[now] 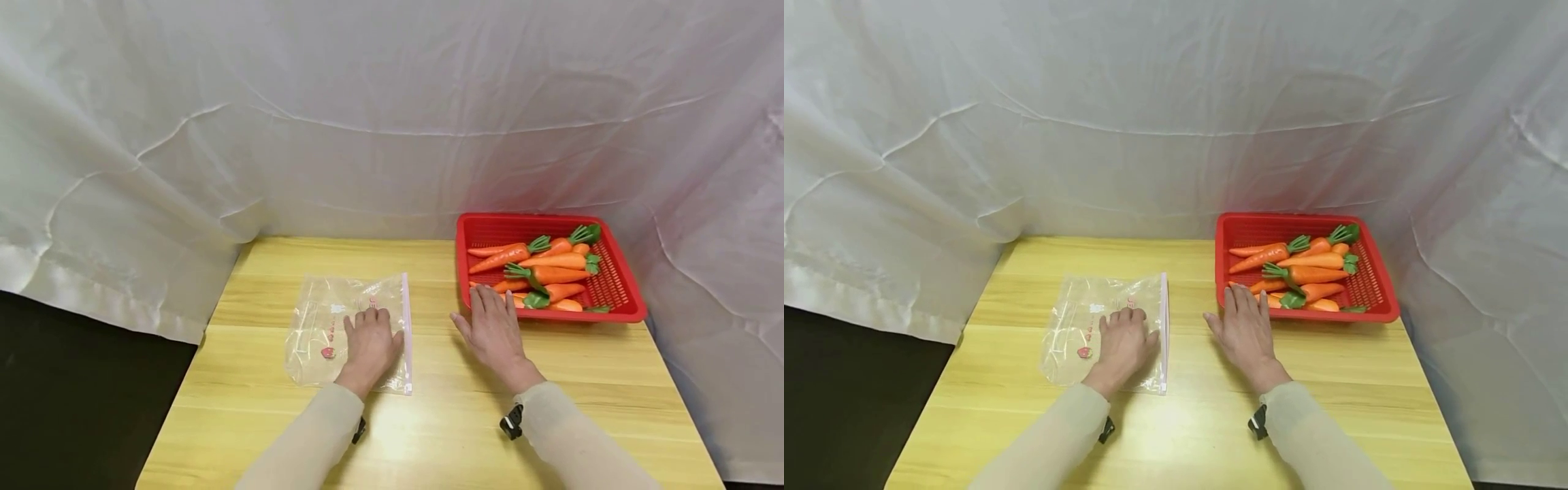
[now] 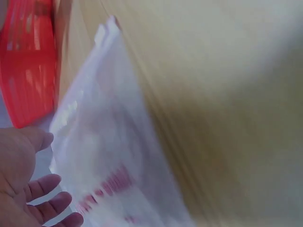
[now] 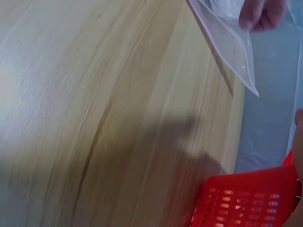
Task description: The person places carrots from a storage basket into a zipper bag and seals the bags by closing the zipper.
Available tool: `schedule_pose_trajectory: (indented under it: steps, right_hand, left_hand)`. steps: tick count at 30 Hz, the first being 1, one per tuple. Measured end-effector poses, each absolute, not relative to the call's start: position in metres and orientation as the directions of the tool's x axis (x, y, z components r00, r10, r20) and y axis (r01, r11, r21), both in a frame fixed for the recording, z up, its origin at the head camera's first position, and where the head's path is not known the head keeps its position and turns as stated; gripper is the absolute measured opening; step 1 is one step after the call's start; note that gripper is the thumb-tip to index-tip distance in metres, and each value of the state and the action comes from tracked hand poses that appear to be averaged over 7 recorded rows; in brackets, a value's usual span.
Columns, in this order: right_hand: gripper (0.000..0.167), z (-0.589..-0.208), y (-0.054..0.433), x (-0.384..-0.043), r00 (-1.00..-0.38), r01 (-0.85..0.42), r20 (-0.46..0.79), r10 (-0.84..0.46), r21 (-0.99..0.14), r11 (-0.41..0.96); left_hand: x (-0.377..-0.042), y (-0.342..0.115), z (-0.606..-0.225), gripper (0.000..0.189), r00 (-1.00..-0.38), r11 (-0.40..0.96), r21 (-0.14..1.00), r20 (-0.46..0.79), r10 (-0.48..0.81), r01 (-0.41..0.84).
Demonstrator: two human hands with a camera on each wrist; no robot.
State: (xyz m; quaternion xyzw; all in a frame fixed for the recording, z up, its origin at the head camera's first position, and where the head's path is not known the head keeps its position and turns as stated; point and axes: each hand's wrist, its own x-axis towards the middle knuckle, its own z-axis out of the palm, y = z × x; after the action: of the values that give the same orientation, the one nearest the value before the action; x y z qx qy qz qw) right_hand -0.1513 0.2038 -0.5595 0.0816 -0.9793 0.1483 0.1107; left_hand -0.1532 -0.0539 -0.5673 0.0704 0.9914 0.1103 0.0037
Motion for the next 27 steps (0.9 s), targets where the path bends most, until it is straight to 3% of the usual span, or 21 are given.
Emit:
schedule_pose_trajectory:
  steps: [9,15,20,27]
  right_hand:
    - [0.076,-0.56,0.199,-0.151,-0.96,-0.181,0.257,-0.111,-0.268,0.946]
    - [0.074,-0.563,0.199,-0.151,-0.949,-0.197,0.293,-0.114,-0.27,0.943]
    - [0.074,-0.563,0.199,-0.151,-0.946,-0.199,0.304,-0.112,-0.273,0.941]
    - [0.073,-0.563,0.2,-0.151,-0.948,-0.196,0.297,-0.113,-0.269,0.943]
  left_hand:
    - [-0.158,-0.024,-0.566,0.068,-0.968,0.967,-0.058,0.031,0.249,0.247]
    - [-0.16,-0.022,-0.572,0.062,-0.971,0.972,-0.045,0.043,0.234,0.232]
    - [-0.163,-0.025,-0.574,0.042,-0.97,0.971,-0.009,0.04,0.238,0.238]
    - [-0.169,-0.03,-0.566,0.039,-0.981,0.977,-0.089,-0.034,0.192,0.194]
